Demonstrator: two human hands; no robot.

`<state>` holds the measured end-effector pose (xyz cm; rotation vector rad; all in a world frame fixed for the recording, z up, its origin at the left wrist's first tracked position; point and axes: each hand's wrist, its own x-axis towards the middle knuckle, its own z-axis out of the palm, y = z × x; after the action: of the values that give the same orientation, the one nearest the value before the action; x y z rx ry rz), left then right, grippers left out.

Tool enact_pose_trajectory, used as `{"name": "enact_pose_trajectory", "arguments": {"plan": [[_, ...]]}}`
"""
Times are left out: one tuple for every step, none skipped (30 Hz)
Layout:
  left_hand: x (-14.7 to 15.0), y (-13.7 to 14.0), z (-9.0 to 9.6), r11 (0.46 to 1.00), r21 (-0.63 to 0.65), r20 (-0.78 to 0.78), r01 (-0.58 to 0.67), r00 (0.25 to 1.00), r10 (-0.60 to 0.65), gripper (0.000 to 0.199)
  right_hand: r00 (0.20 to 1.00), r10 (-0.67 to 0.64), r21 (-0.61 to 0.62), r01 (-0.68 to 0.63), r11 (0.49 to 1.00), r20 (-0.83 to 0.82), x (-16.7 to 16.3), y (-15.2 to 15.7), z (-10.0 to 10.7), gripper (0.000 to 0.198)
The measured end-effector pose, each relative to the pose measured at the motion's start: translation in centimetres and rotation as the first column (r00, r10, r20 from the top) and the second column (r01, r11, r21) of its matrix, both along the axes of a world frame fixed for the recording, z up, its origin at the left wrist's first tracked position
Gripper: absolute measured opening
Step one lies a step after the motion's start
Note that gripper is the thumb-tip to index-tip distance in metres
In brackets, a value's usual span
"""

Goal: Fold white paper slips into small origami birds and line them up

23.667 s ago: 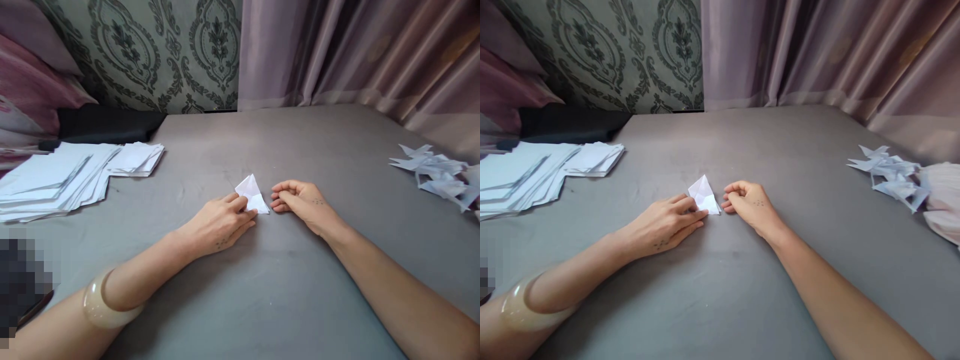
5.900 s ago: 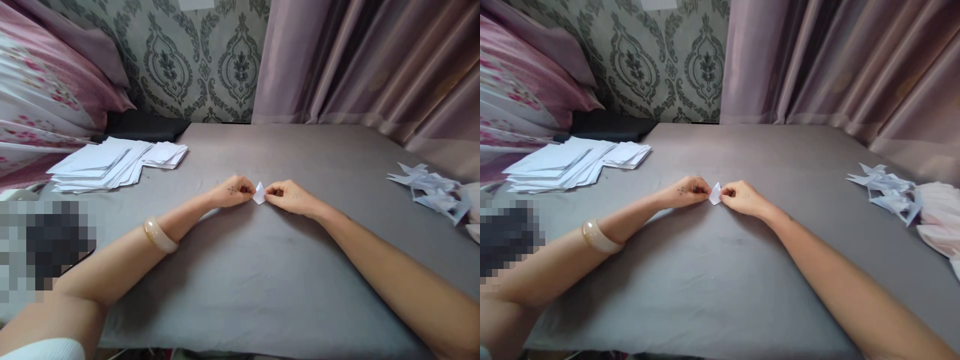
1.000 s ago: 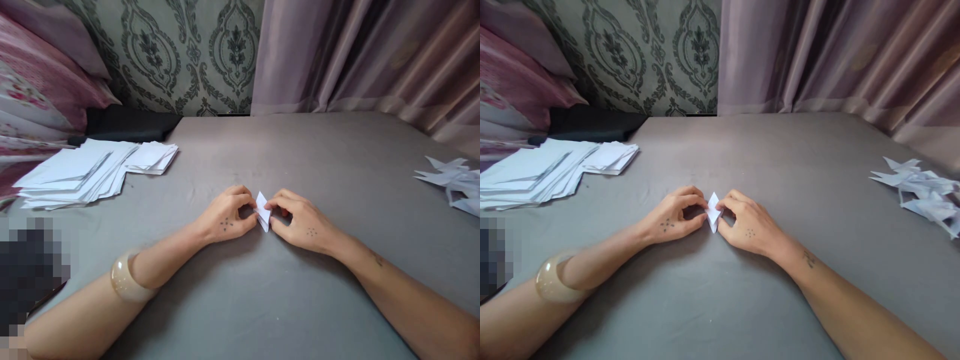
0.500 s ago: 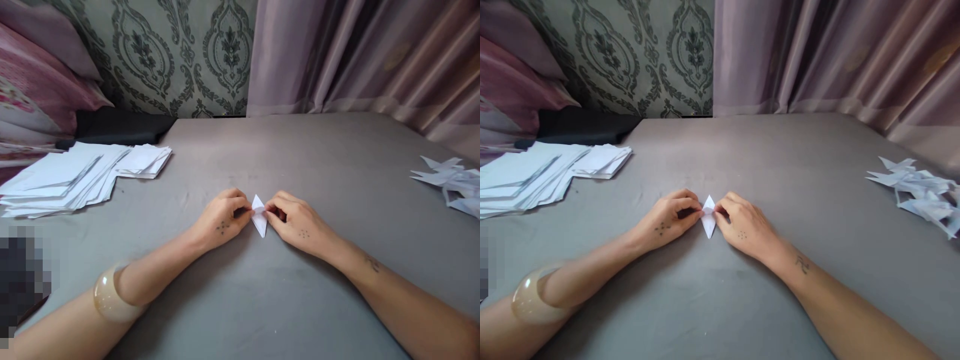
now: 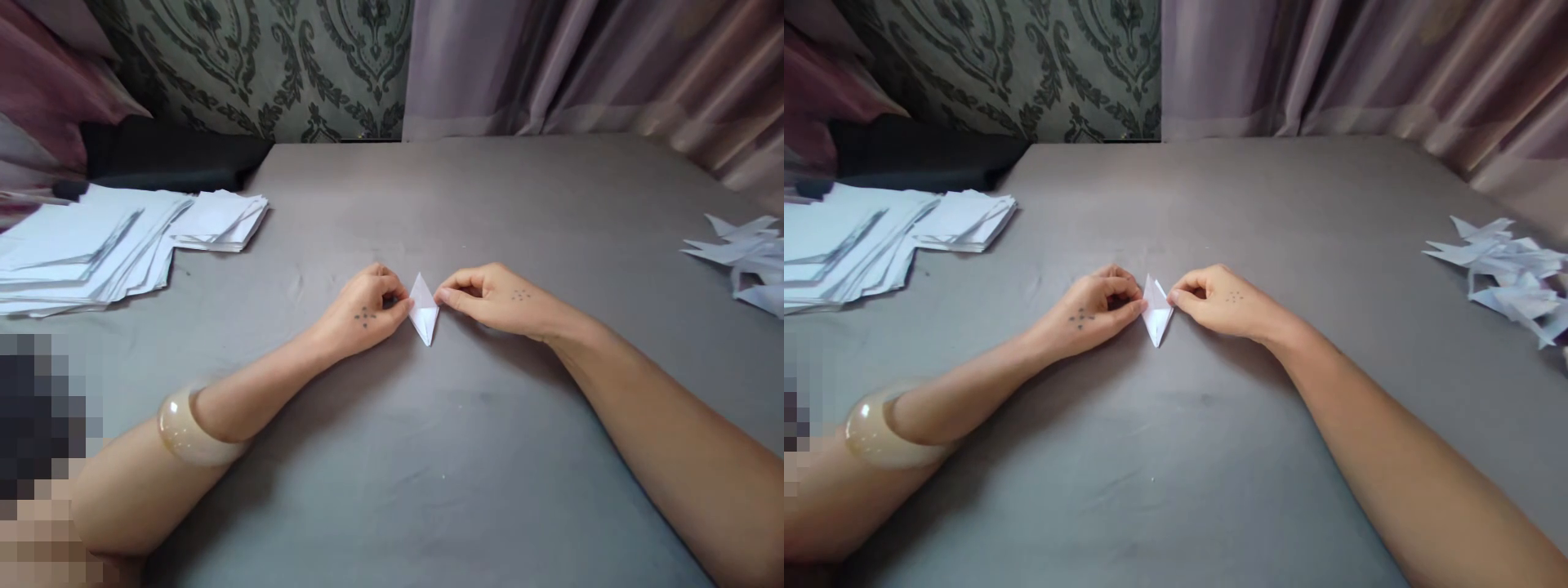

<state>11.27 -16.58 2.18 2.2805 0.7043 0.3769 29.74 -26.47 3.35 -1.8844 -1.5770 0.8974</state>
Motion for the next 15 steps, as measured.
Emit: {"name": "enact_pose_trajectory", "arguments": {"plan": [[0.0, 0.0, 0.0, 1.0, 0.002, -0.003, 0.0, 1.0, 0.0, 0.015, 1.0, -0.007, 0.004, 0.007, 1.0, -0.013, 0.0, 0.0, -0.1, 0.025], [0.0, 0.0, 0.0, 1.0, 0.004, -0.006, 0.0, 1.0, 0.0, 0.015, 1.0, -0.018, 0.012, 0.018, 1.0, -0.016, -0.1, 0.0, -0.2, 0.024], [0.0, 0.0, 0.0, 1.0, 0.006, -0.011, 0.0, 1.0, 0.0, 0.014, 0.999, -0.031, 0.024, 0.032, 0.999, -0.008, -0.3, 0.0, -0.4, 0.024], [0.1, 0.0, 0.0, 1.0, 0.008, -0.016, -0.003, 1.0, 0.003, 0.014, 0.999, -0.044, 0.039, 0.044, 0.998, 0.013, -0.5, 0.0, -0.5, 0.023], [0.1, 0.1, 0.0, 1.0, 0.009, -0.019, -0.006, 1.0, 0.006, 0.015, 0.998, -0.055, 0.059, 0.053, 0.997, 0.043, -0.7, 0.0, -0.6, 0.023], [0.1, 0.1, 0.1, 1.0, 0.009, -0.021, -0.006, 1.0, 0.006, 0.015, 0.995, -0.064, 0.083, 0.058, 0.995, 0.077, -0.9, -0.1, -0.7, 0.022], [0.2, 0.2, 0.2, 1.0, 0.007, -0.023, -0.001, 1.0, 0.001, 0.016, 0.991, -0.071, 0.108, 0.059, 0.992, 0.111, -1.1, -0.1, -0.8, 0.021], [0.2, 0.3, 0.2, 1.0, 0.003, -0.025, 0.006, 1.0, -0.006, 0.018, 0.987, -0.078, 0.13, 0.059, 0.99, 0.142, -1.3, -0.2, -0.8, 0.021], [0.2, 0.4, 0.3, 1.0, -0.002, -0.027, 0.015, 1.0, -0.015, 0.021, 0.983, -0.083, 0.146, 0.059, 0.988, 0.165, -1.4, -0.2, -0.8, 0.021], [0.3, 0.6, 0.4, 1.0, -0.009, -0.029, 0.023, 0.999, -0.023, 0.024, 0.979, -0.089, 0.156, 0.06, 0.986, 0.181, -1.5, -0.3, -0.9, 0.021], [0.3, 0.6, 0.5, 0.999, -0.017, -0.033, 0.028, 0.999, -0.028, 0.027, 0.977, -0.094, 0.16, 0.064, 0.985, 0.192, -1.6, -0.3, -0.9, 0.021], [0.3, 0.7, 0.6, 0.999, -0.025, -0.037, 0.025, 0.999, -0.026, 0.029, 0.975, -0.099, 0.161, 0.067, 0.985, 0.199, -1.7, -0.3, -0.9, 0.02], [0.3, 0.8, 0.6, 0.999, -0.032, -0.043, 0.016, 0.999, -0.017, 0.031, 0.973, -0.101, 0.161, 0.069, 0.985, 0.205, -1.7, -0.3, -1.0, 0.02], [0.3, 0.8, 0.6, 0.999, -0.039, -0.047, 0.008, 0.999, -0.01, 0.032, 0.972, -0.104, 0.161, 0.07, 0.984, 0.211, -1.7, -0.3, -1.0, 0.02], [0.3, 0.7, 0.5, 0.999, -0.044, -0.046, 0.003, 0.999, -0.005, 0.032, 0.97, -0.108, 0.164, 0.072, 0.984, 0.218, -1.8, -0.3, -1.0, 0.02]]}}
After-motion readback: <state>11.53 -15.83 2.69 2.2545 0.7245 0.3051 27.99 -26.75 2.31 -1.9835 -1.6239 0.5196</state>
